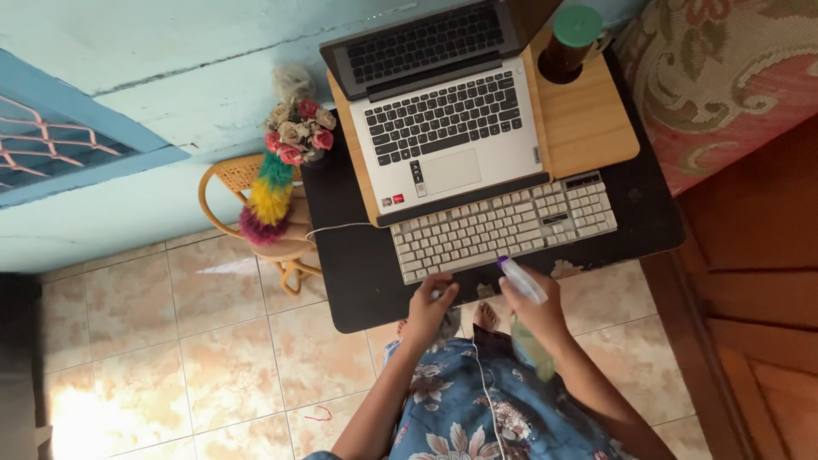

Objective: The recorder cleans a computer keyboard using a spray bottle and a cloth.

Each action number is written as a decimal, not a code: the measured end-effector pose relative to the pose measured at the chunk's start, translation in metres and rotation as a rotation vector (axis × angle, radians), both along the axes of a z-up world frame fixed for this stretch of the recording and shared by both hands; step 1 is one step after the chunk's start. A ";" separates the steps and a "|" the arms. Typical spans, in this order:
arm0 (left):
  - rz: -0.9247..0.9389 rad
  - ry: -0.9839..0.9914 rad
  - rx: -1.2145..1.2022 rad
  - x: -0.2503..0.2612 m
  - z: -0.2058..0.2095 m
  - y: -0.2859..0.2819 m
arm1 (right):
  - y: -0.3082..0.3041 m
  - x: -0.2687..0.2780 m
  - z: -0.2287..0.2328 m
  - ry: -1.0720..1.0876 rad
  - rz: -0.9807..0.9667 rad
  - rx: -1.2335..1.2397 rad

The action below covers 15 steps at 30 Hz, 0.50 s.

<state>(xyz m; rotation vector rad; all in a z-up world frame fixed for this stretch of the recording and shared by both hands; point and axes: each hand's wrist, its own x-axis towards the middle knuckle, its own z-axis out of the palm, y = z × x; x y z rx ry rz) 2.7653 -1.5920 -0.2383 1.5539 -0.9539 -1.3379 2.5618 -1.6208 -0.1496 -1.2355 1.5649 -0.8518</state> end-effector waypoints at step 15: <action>-0.232 0.052 0.042 0.003 -0.011 0.024 | 0.011 0.010 -0.018 -0.052 0.033 0.071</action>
